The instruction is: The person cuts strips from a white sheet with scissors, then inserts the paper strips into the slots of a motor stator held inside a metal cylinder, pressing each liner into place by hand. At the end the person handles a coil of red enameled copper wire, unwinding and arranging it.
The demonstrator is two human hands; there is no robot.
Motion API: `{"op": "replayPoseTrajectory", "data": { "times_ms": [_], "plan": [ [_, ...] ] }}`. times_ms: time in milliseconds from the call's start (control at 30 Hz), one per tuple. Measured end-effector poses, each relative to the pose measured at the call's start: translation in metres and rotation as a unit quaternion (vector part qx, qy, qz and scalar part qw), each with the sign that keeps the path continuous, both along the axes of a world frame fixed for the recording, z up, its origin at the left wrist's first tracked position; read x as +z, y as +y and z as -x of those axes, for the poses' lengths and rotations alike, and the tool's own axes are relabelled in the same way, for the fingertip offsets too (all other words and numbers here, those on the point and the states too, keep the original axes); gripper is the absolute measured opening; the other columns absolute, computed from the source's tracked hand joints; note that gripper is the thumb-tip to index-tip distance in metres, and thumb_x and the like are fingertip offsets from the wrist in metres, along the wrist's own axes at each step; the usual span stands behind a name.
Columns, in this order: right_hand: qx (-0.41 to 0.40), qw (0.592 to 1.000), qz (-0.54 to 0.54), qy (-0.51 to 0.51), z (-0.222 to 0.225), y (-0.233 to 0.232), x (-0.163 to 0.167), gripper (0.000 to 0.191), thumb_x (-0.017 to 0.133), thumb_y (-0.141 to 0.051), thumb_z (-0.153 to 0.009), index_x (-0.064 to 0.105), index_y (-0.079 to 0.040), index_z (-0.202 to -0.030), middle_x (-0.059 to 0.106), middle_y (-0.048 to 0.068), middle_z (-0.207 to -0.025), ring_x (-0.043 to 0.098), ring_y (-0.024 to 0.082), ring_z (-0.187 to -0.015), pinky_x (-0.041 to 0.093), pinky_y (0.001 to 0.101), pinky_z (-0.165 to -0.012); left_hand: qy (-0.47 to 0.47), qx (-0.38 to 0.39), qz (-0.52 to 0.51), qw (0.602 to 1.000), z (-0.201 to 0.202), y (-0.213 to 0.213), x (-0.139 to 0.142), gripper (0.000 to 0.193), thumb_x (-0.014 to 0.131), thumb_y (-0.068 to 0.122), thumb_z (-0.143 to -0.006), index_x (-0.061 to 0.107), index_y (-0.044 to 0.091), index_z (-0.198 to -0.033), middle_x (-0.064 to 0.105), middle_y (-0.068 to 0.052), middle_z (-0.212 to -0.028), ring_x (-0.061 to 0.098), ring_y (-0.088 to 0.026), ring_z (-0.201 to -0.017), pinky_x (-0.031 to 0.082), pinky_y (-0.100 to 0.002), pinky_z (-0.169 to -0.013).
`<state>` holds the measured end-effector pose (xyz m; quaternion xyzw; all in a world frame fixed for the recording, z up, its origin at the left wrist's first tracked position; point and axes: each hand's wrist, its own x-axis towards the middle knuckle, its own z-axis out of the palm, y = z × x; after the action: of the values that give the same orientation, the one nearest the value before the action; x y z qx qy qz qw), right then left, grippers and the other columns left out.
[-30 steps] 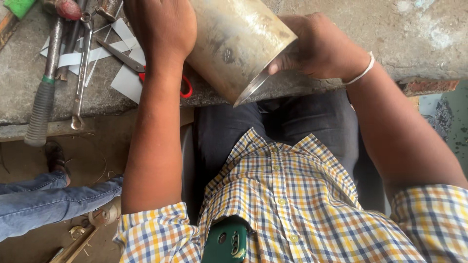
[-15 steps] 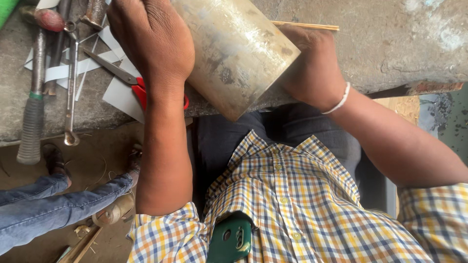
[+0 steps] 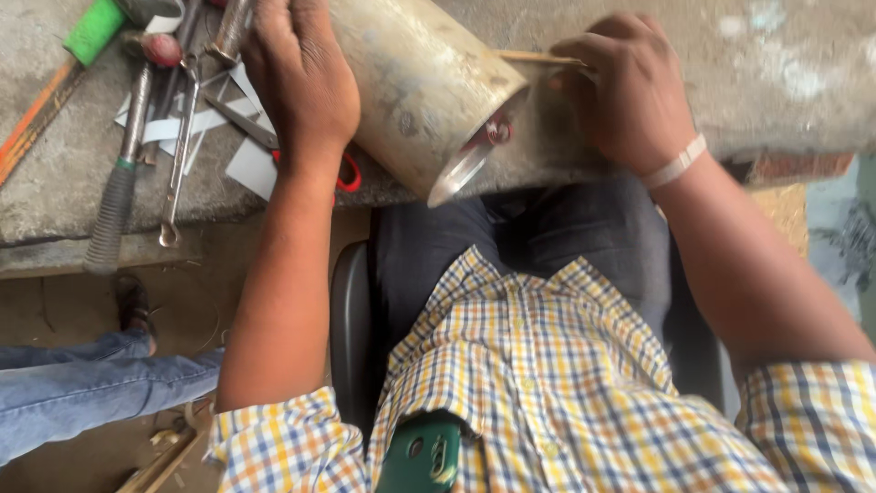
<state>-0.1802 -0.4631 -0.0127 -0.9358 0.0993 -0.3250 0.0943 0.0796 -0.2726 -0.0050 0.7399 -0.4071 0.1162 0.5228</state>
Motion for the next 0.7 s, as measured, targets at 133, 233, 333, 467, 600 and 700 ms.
{"op": "replayPoseTrajectory", "data": {
  "times_ms": [133, 233, 333, 467, 600, 700],
  "plan": [
    [-0.074, 0.995, -0.066, 0.028, -0.024, -0.031, -0.034, 0.008, 0.071, -0.004, -0.099, 0.076, -0.006, -0.093, 0.07, 0.018, -0.091, 0.068, 0.036, -0.082, 0.055, 0.0461, -0.077, -0.045, 0.009, -0.002, 0.999, 0.011, 0.006, 0.004, 0.029, 0.046, 0.028, -0.119, 0.053, 0.001, -0.125, 0.064, -0.018, -0.105, 0.065, -0.036, -0.097, 0.051, -0.044, -0.089],
    [-0.102, 0.995, -0.005, 0.012, -0.044, -0.045, -0.047, 0.009, 0.07, -0.005, -0.098, 0.072, -0.003, -0.09, 0.069, 0.017, -0.089, 0.067, 0.036, -0.08, 0.054, 0.0451, -0.074, -0.09, 0.005, -0.018, 0.996, 0.021, 0.013, 0.008, 0.036, 0.046, 0.031, -0.121, 0.047, 0.005, -0.146, 0.059, -0.015, -0.13, 0.065, -0.032, -0.117, 0.053, -0.041, -0.105],
    [-0.098, 0.993, 0.054, -0.044, -0.047, -0.05, -0.045, 0.004, 0.073, -0.008, -0.095, 0.072, -0.004, -0.093, 0.07, 0.015, -0.086, 0.067, 0.036, -0.076, 0.051, 0.0439, -0.069, -0.023, 0.026, -0.116, 0.993, 0.031, 0.027, 0.014, 0.043, 0.054, 0.034, -0.12, 0.048, 0.012, -0.155, 0.052, -0.014, -0.135, 0.062, -0.028, -0.121, 0.052, -0.038, -0.108],
    [-0.061, 0.986, -0.108, -0.109, -0.028, -0.043, -0.021, 0.011, 0.063, -0.005, -0.107, 0.07, 0.002, -0.102, 0.07, 0.017, -0.087, 0.067, 0.031, -0.075, 0.05, 0.0376, -0.064, -0.027, -0.039, -0.105, 0.993, 0.044, 0.042, 0.026, 0.05, 0.061, 0.028, -0.117, 0.039, 0.01, -0.158, 0.04, -0.016, -0.148, 0.05, -0.031, -0.138, 0.042, -0.04, -0.123],
    [-0.002, 0.939, -0.307, -0.152, -0.018, 0.002, -0.001, 0.018, 0.057, -0.016, -0.116, 0.063, 0.001, -0.116, 0.07, 0.009, -0.103, 0.067, 0.02, -0.093, 0.051, 0.0332, -0.085, -0.003, -0.122, -0.055, 0.991, 0.052, 0.039, 0.045, 0.048, 0.065, 0.019, -0.115, 0.035, 0.007, -0.152, 0.04, -0.02, -0.148, 0.042, -0.035, -0.142, 0.034, -0.044, -0.127],
    [0.066, 0.901, -0.383, -0.195, -0.027, 0.055, -0.003, 0.031, 0.052, -0.02, -0.126, 0.047, -0.002, -0.15, 0.06, 0.013, -0.135, 0.056, 0.016, -0.116, 0.048, 0.0292, -0.105, 0.151, -0.233, 0.007, 0.961, 0.043, 0.036, 0.056, 0.048, 0.062, 0.023, -0.108, 0.039, 0.002, -0.145, 0.05, -0.023, -0.144, 0.049, -0.036, -0.137, 0.039, -0.045, -0.119]
  ]
}}
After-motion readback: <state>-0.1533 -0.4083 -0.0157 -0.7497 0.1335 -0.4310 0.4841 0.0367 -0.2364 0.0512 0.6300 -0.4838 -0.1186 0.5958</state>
